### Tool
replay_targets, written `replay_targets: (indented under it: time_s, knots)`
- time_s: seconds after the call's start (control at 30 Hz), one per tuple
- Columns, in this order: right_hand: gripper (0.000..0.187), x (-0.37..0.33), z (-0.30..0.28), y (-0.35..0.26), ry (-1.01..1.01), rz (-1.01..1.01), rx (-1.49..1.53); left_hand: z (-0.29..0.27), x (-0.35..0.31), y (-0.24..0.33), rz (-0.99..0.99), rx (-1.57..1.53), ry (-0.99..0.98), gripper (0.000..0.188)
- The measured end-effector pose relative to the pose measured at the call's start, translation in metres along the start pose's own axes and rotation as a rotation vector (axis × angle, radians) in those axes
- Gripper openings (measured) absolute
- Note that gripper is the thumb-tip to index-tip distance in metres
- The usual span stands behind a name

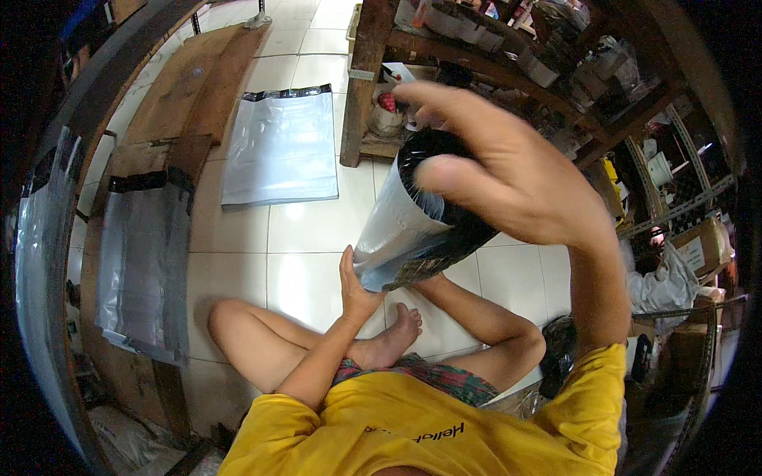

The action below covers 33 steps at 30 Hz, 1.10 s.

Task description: The person sits on the floor and repeatedly pulls poly mailers from a roll, unfolds them, and folds them flat by hand. The folded mailers are stacked on the floor in front of the person.

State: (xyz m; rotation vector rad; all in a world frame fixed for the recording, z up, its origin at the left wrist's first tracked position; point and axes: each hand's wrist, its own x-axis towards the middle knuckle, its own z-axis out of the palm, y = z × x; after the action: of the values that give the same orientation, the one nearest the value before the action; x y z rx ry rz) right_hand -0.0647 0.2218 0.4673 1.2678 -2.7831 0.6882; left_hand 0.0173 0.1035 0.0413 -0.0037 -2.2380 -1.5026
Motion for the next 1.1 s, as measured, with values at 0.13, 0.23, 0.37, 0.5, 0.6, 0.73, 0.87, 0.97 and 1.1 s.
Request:
replay_targets:
  time_s: [0.13,0.23,0.37,0.5,0.6,0.73,0.87,0.97,1.1]
  knots:
    - [0.071,0.019,0.003,-0.018,-0.242,0.188,-0.329,0.007,-0.005,0.009,-0.049,0.015,0.004,0.115]
    - [0.074,0.023,0.010,-0.019,-0.248,0.178,-0.331,0.012,-0.006,0.011,-0.078,0.005,0.012,0.115]
    - [0.075,0.029,0.008,-0.010,-0.082,0.057,-0.218,0.007,0.000,0.004,-0.050,0.023,-0.013,0.116]
    - [0.070,0.031,0.015,-0.011,-0.172,0.117,-0.251,0.009,0.006,0.008,-0.058,0.019,0.004,0.106]
    - [0.068,0.030,0.019,-0.012,-0.313,0.163,-0.329,-0.003,0.021,-0.011,-0.107,-0.088,-0.161,0.092]
    - [0.066,0.026,0.010,0.004,-0.122,0.148,-0.180,-0.031,0.059,-0.019,-0.083,-0.146,-0.480,0.081]
    - [0.069,0.028,0.012,0.002,-0.092,0.164,-0.112,-0.028,0.052,-0.020,-0.004,-0.092,-0.336,0.087]
    - [0.072,0.029,0.027,0.001,-0.116,0.157,-0.221,0.002,0.023,-0.003,-0.041,-0.062,-0.079,0.097]
    - [0.069,0.033,0.024,0.008,-0.025,0.117,-0.137,0.020,0.014,0.015,-0.091,-0.030,0.063,0.105]
